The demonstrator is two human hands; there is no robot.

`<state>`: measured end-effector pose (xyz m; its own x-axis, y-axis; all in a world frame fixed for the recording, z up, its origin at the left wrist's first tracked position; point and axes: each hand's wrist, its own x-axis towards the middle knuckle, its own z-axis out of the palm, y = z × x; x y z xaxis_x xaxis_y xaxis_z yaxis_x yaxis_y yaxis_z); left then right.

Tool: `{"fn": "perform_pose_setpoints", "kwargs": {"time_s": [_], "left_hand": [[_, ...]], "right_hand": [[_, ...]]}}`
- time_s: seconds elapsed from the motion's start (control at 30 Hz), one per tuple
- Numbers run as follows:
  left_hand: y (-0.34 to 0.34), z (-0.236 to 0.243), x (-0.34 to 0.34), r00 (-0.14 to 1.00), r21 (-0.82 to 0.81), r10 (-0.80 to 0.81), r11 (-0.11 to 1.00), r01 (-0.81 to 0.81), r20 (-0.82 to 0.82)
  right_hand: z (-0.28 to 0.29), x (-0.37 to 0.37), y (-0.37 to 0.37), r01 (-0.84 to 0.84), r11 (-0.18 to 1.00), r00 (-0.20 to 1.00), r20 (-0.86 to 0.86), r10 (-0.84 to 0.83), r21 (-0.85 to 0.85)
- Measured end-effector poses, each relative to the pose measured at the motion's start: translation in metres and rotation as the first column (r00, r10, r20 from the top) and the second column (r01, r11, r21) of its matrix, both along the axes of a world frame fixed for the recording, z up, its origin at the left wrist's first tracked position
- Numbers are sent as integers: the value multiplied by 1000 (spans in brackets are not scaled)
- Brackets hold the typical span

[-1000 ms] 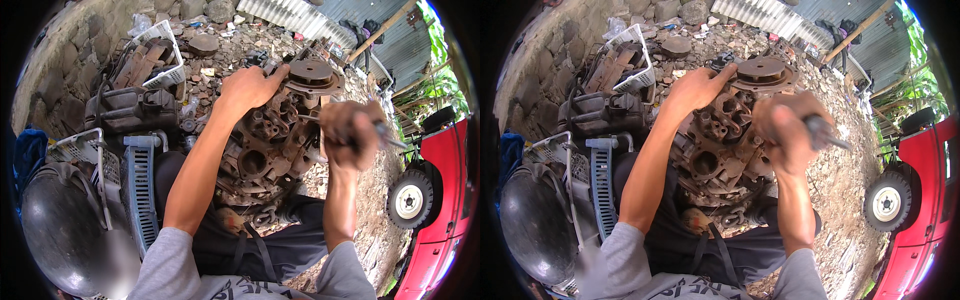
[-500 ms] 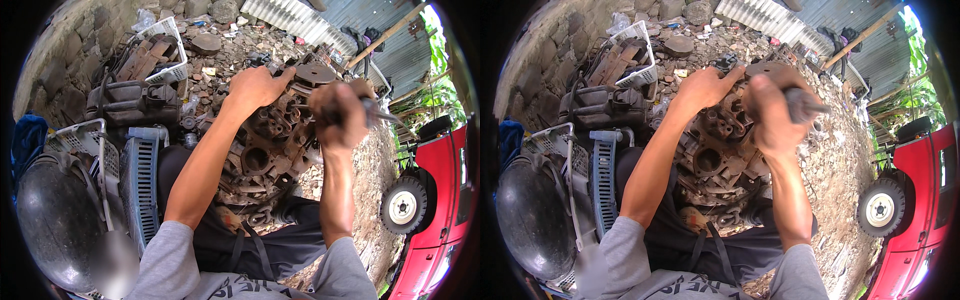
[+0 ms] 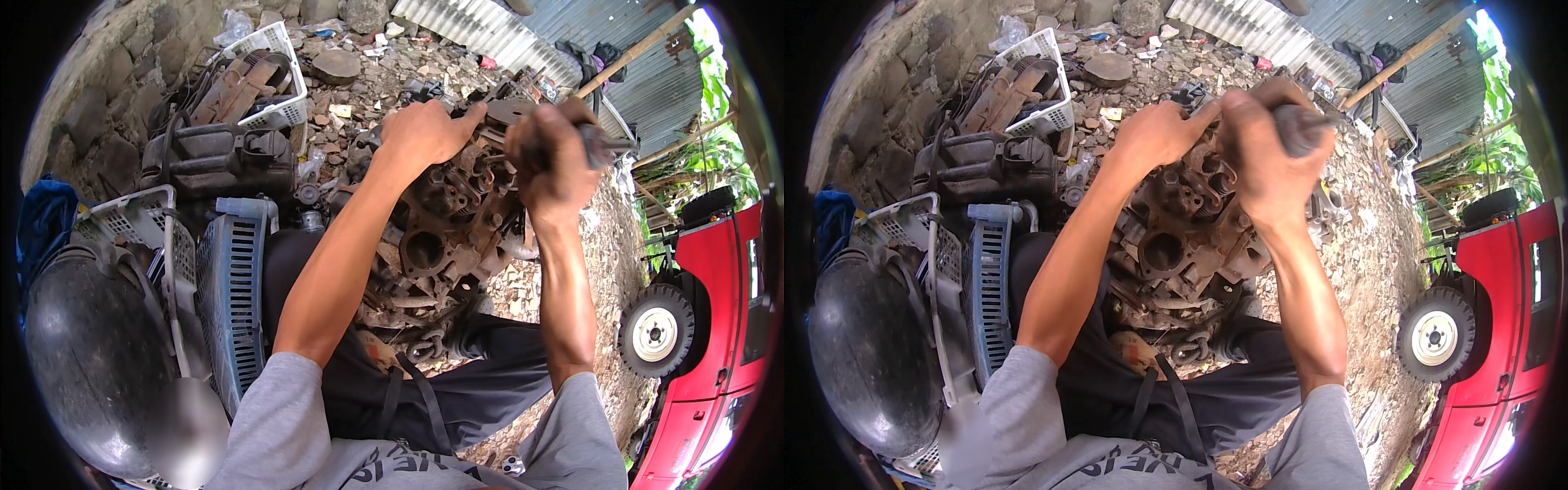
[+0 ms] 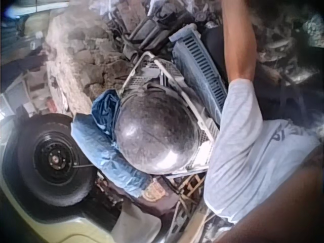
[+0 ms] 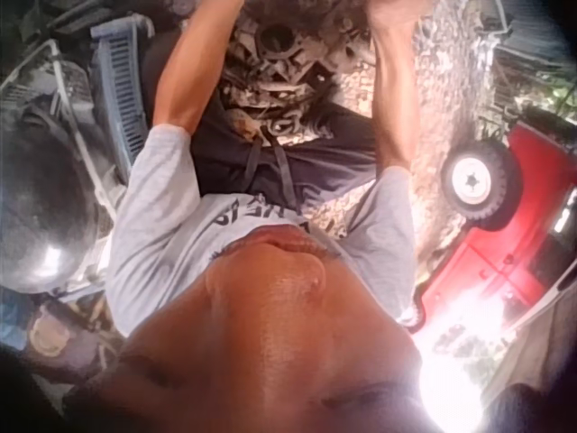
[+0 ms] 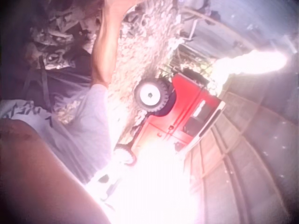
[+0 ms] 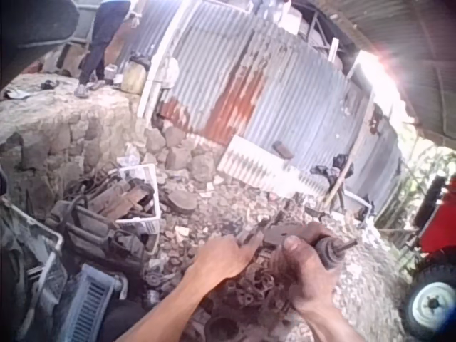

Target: The person sits on the ground and uses a screwdriver and wrench to disassemble and clean a metal engine manifold. They remove bolts, separate sections, and scrape residue from the interior surfaces.

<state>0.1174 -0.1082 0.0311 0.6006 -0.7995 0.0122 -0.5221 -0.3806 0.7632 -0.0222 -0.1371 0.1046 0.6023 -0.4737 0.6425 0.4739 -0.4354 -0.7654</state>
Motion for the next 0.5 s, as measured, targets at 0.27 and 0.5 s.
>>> {"fn": "perform_pose_setpoints", "kwargs": {"time_s": [0.27,0.5], "left_hand": [[1,0,0,1000,2,-22,1000,22,-20],[3,6,-2,999,10,-13,1000,14,-36]], "right_hand": [[-18,3,1,91,995,996,-21,-90,46],[-11,-5,-8,-123,987,989,98,112,107]]}}
